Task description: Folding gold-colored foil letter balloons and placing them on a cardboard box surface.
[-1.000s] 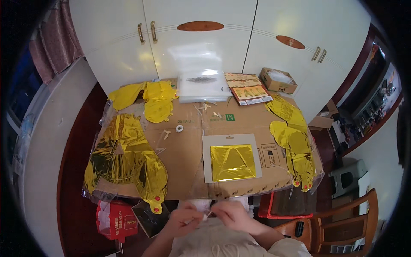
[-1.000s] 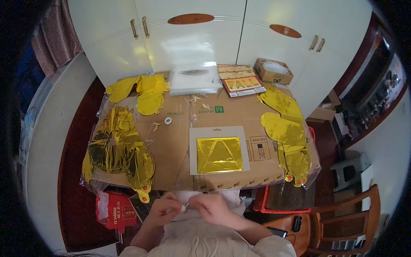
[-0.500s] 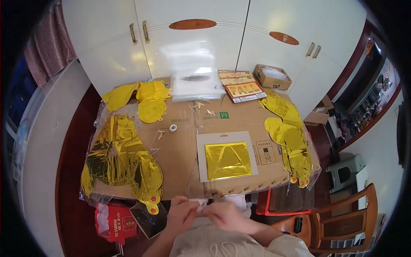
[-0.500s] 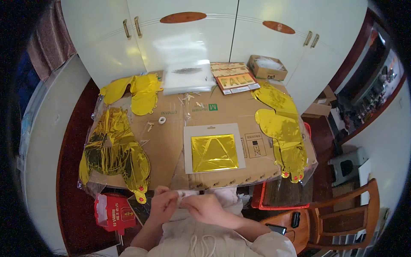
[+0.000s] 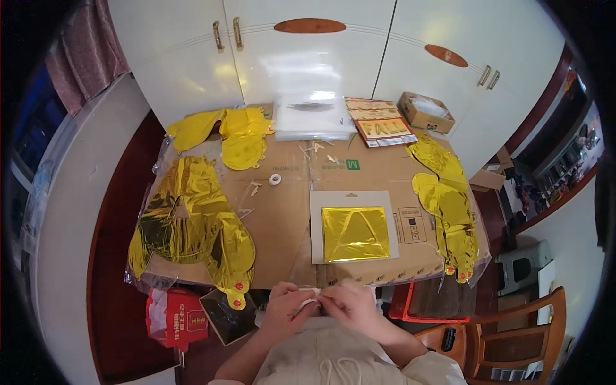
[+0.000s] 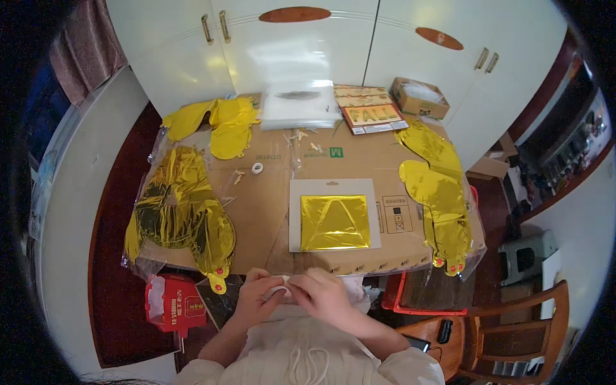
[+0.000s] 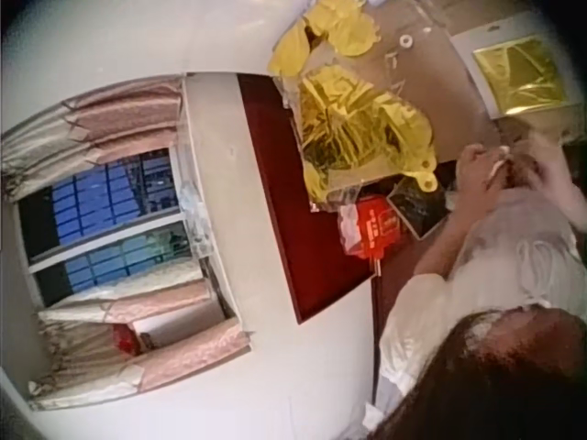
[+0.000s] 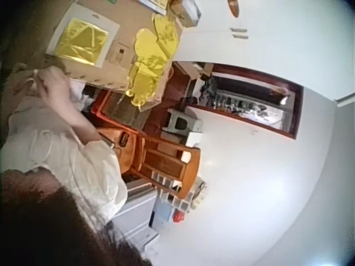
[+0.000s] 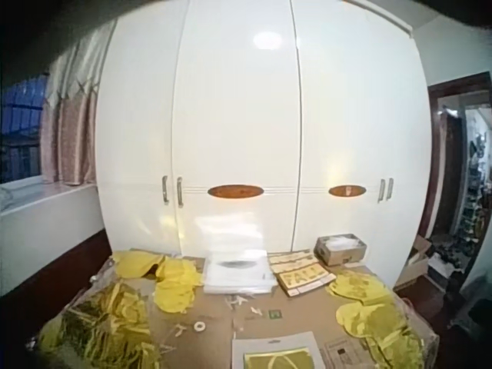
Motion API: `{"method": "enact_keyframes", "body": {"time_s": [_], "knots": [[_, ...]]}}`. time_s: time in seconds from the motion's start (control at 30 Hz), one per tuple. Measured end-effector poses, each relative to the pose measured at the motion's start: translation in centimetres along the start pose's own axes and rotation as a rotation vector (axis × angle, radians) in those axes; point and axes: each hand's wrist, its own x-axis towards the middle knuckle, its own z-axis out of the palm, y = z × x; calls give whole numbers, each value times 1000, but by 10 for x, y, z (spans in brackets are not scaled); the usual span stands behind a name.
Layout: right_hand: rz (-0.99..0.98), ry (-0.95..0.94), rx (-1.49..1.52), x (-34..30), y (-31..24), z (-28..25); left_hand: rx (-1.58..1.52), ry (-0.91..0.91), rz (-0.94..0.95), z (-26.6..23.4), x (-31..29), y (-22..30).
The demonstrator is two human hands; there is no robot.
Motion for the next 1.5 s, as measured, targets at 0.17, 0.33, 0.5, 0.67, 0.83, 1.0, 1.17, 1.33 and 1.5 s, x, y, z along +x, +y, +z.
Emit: {"method": "enact_keyframes", "body": {"time_s": [0.17,0.33,0.5,0.67,0.83,1.0,1.17,1.33,1.5], "knots": [[132,-63,251,2,22,7,-446,-66,-100,3,-4,-7],[187,3,433,0,20,24,-1000,45,-207,17,-15,-27],[141,68,339,0,12,26,-958,123,-237,21,-6,-22],[86,39,167,-8,12,12,-1185,115,-329,19,-4,-26],[-270,-52,-240,16,15,-4,-1311,47,-416,16,-6,-23],[-323,-228,-125,23,29,-5,-1333,-38,-433,18,-13,-29],[-109,-223,128,18,27,-1,-1142,-77,-502,11,-8,-22],[221,-172,410,3,29,10,-838,-25,-213,20,-7,-22],[436,-187,846,-8,36,15,-677,-119,-309,22,-11,-32]]}}
